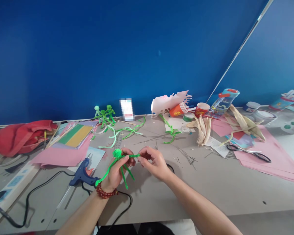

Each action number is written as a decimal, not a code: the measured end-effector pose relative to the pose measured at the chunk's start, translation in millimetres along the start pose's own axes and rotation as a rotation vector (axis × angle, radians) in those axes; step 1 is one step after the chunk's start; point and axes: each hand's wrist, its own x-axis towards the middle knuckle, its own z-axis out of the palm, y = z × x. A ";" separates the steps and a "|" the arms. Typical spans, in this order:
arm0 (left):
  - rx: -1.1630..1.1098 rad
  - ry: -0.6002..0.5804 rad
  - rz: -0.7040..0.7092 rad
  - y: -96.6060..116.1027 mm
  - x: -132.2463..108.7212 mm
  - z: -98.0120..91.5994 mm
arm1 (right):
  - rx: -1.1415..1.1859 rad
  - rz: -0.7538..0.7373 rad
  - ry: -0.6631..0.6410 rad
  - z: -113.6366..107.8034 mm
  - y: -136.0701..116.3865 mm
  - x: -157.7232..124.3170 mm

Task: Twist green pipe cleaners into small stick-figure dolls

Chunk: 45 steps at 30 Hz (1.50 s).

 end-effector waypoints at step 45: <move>0.074 0.055 0.097 -3.9 -0.2 0.8 | -0.237 -0.166 0.103 -1.1 2.9 -0.8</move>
